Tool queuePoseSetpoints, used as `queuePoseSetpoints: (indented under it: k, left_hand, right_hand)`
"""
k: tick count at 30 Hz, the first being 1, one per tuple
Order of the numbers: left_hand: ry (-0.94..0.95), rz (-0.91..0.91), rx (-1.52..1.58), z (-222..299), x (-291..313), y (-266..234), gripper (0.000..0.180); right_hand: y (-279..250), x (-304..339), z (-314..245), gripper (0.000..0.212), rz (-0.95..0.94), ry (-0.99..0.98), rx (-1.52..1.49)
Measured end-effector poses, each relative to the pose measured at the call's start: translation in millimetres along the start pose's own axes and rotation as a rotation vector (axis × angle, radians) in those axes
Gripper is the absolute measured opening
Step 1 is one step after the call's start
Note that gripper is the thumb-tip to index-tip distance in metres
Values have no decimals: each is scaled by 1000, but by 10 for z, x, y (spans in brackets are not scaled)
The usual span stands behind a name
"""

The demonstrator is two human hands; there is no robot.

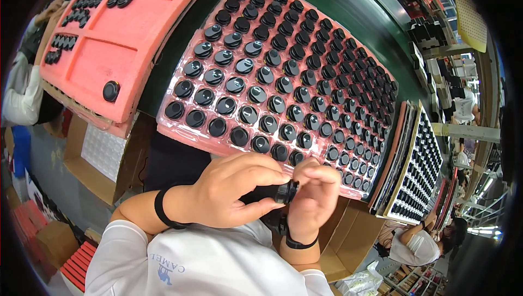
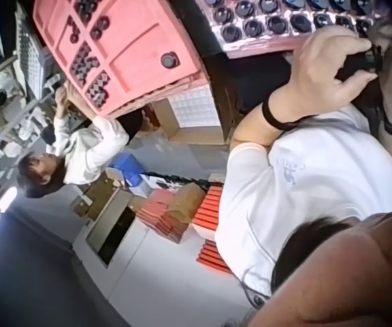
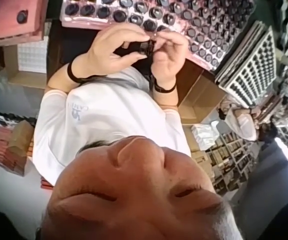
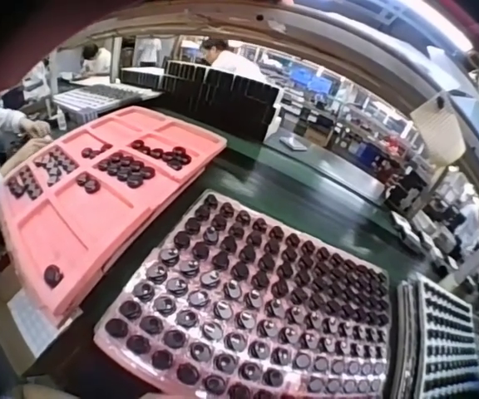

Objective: Inspecting and sorting small black plastic components on an assembly line.

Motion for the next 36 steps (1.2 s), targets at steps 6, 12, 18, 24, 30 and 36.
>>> queuePoseSetpoints:
  k: [6,12,18,24,30,36]
  left_hand:
    - [28,-9,-26,21,-13,-6,38]
    - [22,-8,-5,-4,-10,-10,37]
    - [-2,-13,33,-16,-8,-20,36]
    - [12,-20,12,-12,-24,-23,35]
    - [-6,-24,49,-37,-9,-15,37]
    - [6,8,23,-50,2,-29,39]
  right_hand:
    - [-3,-38,-78,32,19,-84,57]
    - [45,-53,-12,32,33,15,135]
    - [-30,-57,14,29,54,64,-89]
    - [66,-71,-83,26,6,-58,211]
    - [12,-27,24,34,42,54,-3]
    - [-58,4,-10,48,-27,-37,38]
Point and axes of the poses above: each hand's wrist, its own x-axis away from the middle knuckle, its own y-axis out of the palm, z = x × y, the point moved 9 cm from there along -x, towards the middle knuckle, and after that the axes turned 10 degrees about -z, right-handed, at the moved point
